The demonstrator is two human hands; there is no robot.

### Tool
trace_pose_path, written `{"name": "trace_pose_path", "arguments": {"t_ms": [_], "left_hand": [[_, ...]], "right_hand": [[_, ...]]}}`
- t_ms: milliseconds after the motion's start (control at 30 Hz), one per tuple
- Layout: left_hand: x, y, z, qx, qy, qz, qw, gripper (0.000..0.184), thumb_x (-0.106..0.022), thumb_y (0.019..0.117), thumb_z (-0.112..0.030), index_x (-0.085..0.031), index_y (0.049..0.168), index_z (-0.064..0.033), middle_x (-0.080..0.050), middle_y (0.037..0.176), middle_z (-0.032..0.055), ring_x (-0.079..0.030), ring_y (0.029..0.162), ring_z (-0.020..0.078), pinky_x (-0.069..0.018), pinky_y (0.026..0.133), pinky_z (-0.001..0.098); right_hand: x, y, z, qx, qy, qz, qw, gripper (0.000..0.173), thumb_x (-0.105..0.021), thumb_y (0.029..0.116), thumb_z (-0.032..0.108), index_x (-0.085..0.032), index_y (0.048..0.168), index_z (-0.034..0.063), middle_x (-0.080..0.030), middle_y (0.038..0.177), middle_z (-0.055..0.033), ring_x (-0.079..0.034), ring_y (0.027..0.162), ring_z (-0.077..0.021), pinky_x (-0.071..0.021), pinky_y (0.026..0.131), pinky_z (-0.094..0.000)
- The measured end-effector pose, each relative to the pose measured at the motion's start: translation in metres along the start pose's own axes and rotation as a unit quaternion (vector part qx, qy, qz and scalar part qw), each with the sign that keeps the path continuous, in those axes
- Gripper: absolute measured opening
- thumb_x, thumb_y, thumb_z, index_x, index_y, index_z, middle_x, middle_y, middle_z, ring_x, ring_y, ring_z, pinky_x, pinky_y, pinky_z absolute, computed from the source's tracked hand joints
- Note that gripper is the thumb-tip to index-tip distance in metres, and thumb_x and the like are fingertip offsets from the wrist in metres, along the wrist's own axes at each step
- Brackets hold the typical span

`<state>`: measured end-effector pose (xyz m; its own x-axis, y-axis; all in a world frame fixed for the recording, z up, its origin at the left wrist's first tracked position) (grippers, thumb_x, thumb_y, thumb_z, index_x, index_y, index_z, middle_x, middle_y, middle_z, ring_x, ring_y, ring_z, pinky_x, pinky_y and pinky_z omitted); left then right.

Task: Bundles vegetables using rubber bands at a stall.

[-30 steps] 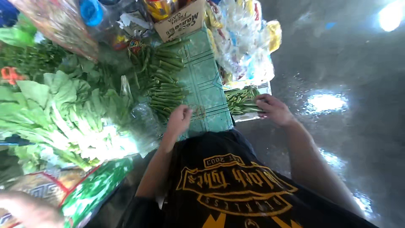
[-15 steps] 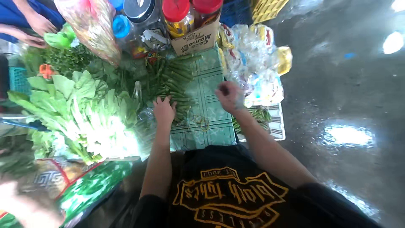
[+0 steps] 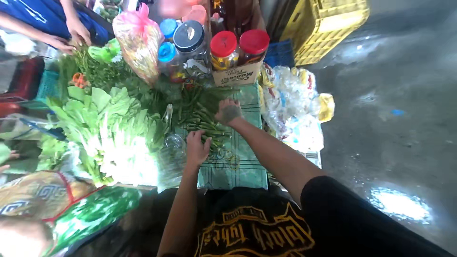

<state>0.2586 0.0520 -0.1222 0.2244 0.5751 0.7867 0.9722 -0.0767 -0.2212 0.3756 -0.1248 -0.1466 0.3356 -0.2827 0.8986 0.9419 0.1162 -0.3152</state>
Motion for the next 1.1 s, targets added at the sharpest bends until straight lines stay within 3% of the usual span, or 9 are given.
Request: {"name": "trace_pose_path", "arguments": {"t_ms": [100,267,433,533,633,700,867,967,1100], "left_hand": [[-0.002,0.025,-0.022,-0.031,-0.007,-0.029,0.999,0.038,-0.061,0.1006,-0.031,-0.064,0.132,-0.0085,-0.061,0.132,0.0180,-0.058,0.125,0.0333,-0.0507,0.104,0.0521],[0.000,0.062,-0.045,0.004,-0.069,-0.034,0.997,0.044,-0.051,0.1065,-0.031,-0.053,0.143,-0.0070,-0.063,0.129,0.0172,-0.066,0.113,0.0299,-0.0549,0.097,0.0512],[-0.014,0.069,-0.040,0.108,-0.374,-0.033,0.920,0.044,-0.056,0.1041,-0.046,-0.068,0.115,-0.0054,-0.070,0.096,0.0113,-0.068,0.082,0.0200,-0.0583,0.076,0.0432],[0.006,0.063,-0.039,0.014,-0.204,-0.124,0.971,0.035,-0.048,0.1094,-0.032,-0.063,0.123,-0.0039,-0.070,0.111,0.0127,-0.068,0.101,0.0225,-0.0574,0.090,0.0459],[0.012,0.050,-0.052,-0.219,-0.002,-0.106,0.970,0.032,-0.051,0.1047,-0.020,-0.063,0.127,-0.0007,-0.065,0.129,0.0160,-0.062,0.123,0.0298,-0.0505,0.106,0.0474],[-0.003,0.042,-0.058,-0.266,0.042,0.000,0.963,0.037,-0.055,0.1038,-0.019,-0.061,0.137,-0.0042,-0.061,0.141,0.0139,-0.055,0.135,0.0301,-0.0424,0.116,0.0493],[-0.020,0.048,-0.037,-0.101,-0.098,0.083,0.987,0.040,-0.038,0.1099,-0.027,-0.054,0.142,-0.0079,-0.065,0.123,0.0138,-0.067,0.107,0.0256,-0.0570,0.093,0.0482],[-0.026,0.047,-0.020,0.024,-0.267,0.074,0.961,0.037,-0.038,0.1113,-0.027,-0.057,0.136,-0.0078,-0.070,0.103,0.0104,-0.069,0.081,0.0200,-0.0607,0.076,0.0411],[-0.034,0.040,-0.010,0.128,-0.483,0.105,0.860,0.030,-0.046,0.1099,-0.017,-0.058,0.134,-0.0029,-0.070,0.105,0.0145,-0.070,0.085,0.0228,-0.0611,0.079,0.0390]], "right_hand": [[-0.003,0.002,-0.007,-0.004,0.011,0.030,0.999,0.067,-0.072,0.0851,0.047,-0.061,0.131,0.0000,-0.056,0.139,-0.0274,-0.048,0.136,-0.0464,-0.0361,0.110,-0.0688],[0.000,-0.015,-0.011,0.013,0.165,-0.010,0.986,0.049,-0.062,0.0971,0.036,-0.056,0.131,0.0020,-0.067,0.120,-0.0216,-0.068,0.109,-0.0392,-0.0528,0.093,-0.0630],[-0.012,-0.054,0.003,0.068,0.417,0.056,0.905,0.065,-0.079,0.0864,0.023,-0.048,0.139,-0.0006,-0.066,0.119,-0.0232,-0.068,0.106,-0.0345,-0.0562,0.092,-0.0565],[-0.025,-0.061,-0.014,0.011,0.503,0.103,0.858,0.054,-0.060,0.0891,0.016,-0.044,0.139,0.0022,-0.063,0.110,-0.0199,-0.064,0.086,-0.0270,-0.0552,0.073,-0.0476],[-0.015,-0.071,-0.015,0.045,0.395,0.166,0.902,0.044,-0.059,0.0945,0.004,-0.047,0.136,-0.0002,-0.063,0.122,-0.0237,-0.066,0.105,-0.0341,-0.0555,0.089,-0.0555],[-0.007,-0.072,-0.007,0.078,0.410,0.149,0.896,0.044,-0.067,0.0893,0.000,-0.056,0.132,-0.0003,-0.066,0.120,-0.0183,-0.068,0.106,-0.0269,-0.0573,0.093,-0.0475],[-0.006,-0.040,-0.013,0.040,0.467,0.112,0.876,0.045,-0.085,0.0783,0.006,-0.059,0.116,0.0006,-0.070,0.096,-0.0167,-0.071,0.079,-0.0269,-0.0627,0.073,-0.0476],[-0.005,-0.019,-0.029,0.032,0.448,0.044,0.892,0.037,-0.078,0.0807,0.011,-0.065,0.114,0.0013,-0.070,0.103,-0.0157,-0.070,0.089,-0.0273,-0.0605,0.079,-0.0483],[-0.001,-0.003,-0.029,-0.029,0.094,-0.061,0.993,0.029,-0.060,0.0945,0.014,-0.066,0.122,0.0052,-0.063,0.129,-0.0223,-0.059,0.122,-0.0434,-0.0538,0.091,-0.0606]]}}
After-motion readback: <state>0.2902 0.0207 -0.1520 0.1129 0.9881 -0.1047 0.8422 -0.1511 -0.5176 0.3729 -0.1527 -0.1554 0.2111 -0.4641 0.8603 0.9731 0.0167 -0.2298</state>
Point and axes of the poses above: each hand's wrist, its own y-axis towards the middle knuckle, its own x-axis out of the back of the hand, z = x × y, the point moved 6 cm from there along y, towards the middle knuckle
